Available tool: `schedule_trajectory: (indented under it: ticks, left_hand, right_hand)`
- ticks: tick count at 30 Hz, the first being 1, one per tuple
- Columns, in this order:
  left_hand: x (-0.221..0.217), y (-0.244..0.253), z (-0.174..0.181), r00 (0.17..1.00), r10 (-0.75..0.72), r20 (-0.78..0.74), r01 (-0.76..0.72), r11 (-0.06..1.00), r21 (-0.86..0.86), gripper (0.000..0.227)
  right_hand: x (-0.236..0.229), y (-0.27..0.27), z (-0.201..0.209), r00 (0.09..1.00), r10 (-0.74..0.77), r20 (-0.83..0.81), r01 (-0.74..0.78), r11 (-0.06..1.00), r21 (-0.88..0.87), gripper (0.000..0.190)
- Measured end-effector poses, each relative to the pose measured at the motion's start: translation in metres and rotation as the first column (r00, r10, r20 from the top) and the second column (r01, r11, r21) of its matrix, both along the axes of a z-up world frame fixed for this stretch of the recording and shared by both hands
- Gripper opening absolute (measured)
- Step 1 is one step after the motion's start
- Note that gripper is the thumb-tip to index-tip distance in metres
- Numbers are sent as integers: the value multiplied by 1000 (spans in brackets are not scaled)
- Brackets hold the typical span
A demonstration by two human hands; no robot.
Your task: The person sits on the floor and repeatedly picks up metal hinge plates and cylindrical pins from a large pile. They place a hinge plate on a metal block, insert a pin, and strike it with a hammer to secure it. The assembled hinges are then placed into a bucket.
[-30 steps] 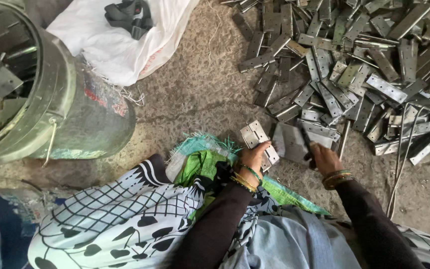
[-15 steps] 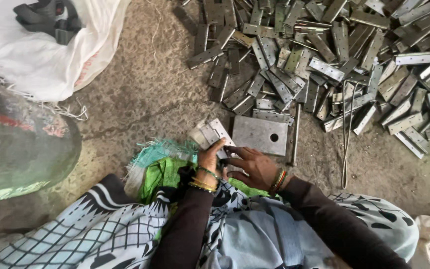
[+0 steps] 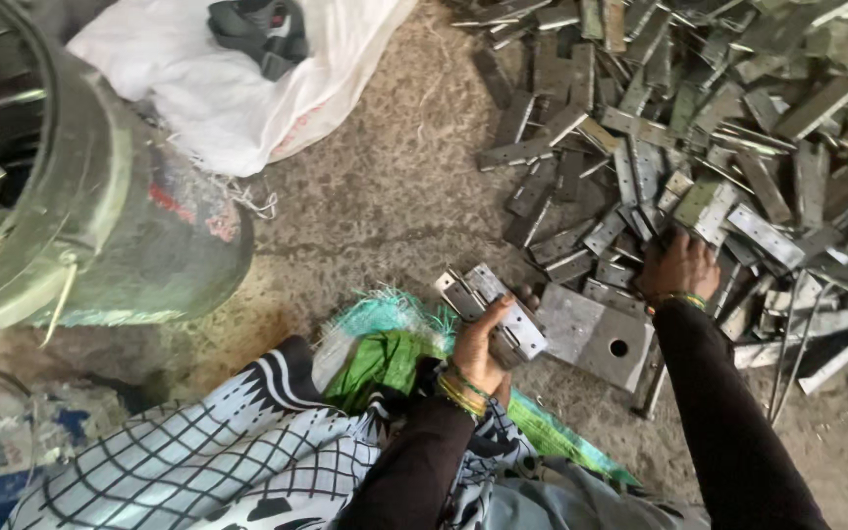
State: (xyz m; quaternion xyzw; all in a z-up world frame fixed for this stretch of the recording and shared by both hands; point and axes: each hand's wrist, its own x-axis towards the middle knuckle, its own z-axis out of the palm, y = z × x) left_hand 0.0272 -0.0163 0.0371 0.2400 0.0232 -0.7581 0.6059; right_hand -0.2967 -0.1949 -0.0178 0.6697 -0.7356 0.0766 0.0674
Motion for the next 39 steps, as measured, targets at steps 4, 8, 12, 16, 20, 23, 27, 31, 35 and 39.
schedule_trajectory:
  ticks: [4,8,12,16,20,23,27,31,35,39]
  left_hand:
    - [-12,4,-16,969,-112,222,53,966,254,51]
    - [-12,1,2,940,-150,305,68,962,265,51]
    - [-16,9,28,941,-86,328,-2,966,257,48]
    - [-22,14,41,958,-65,279,12,982,189,45]
    - [-20,16,39,945,-78,317,5,974,225,47]
    - [-16,12,33,910,-133,393,21,961,275,51]
    - [-25,6,24,873,-306,379,136,901,413,58]
    - [-15,10,20,875,-223,429,96,949,299,62]
    - [-10,25,7,400,-38,916,265,961,-76,58]
    - [-19,20,-3,897,-237,373,173,965,197,73]
  right_hand:
    - [-12,19,-7,997,42,64,-41,999,-19,45]
    - [-18,45,15,995,98,12,-98,994,55,35]
    - [-20,53,39,1000,-16,8,12,950,311,42]
    - [-22,45,49,999,22,-50,-9,967,254,51]
    - [-21,33,34,998,65,-21,-61,987,150,54]
    - [-25,25,15,999,16,40,-25,968,249,48]
    - [-54,27,8,999,-31,45,20,975,223,36]
    - [-57,53,21,995,27,92,-44,980,193,34]
    - [-29,104,67,886,-49,461,-19,989,143,36]
    - [65,148,117,957,47,286,-118,964,237,29]
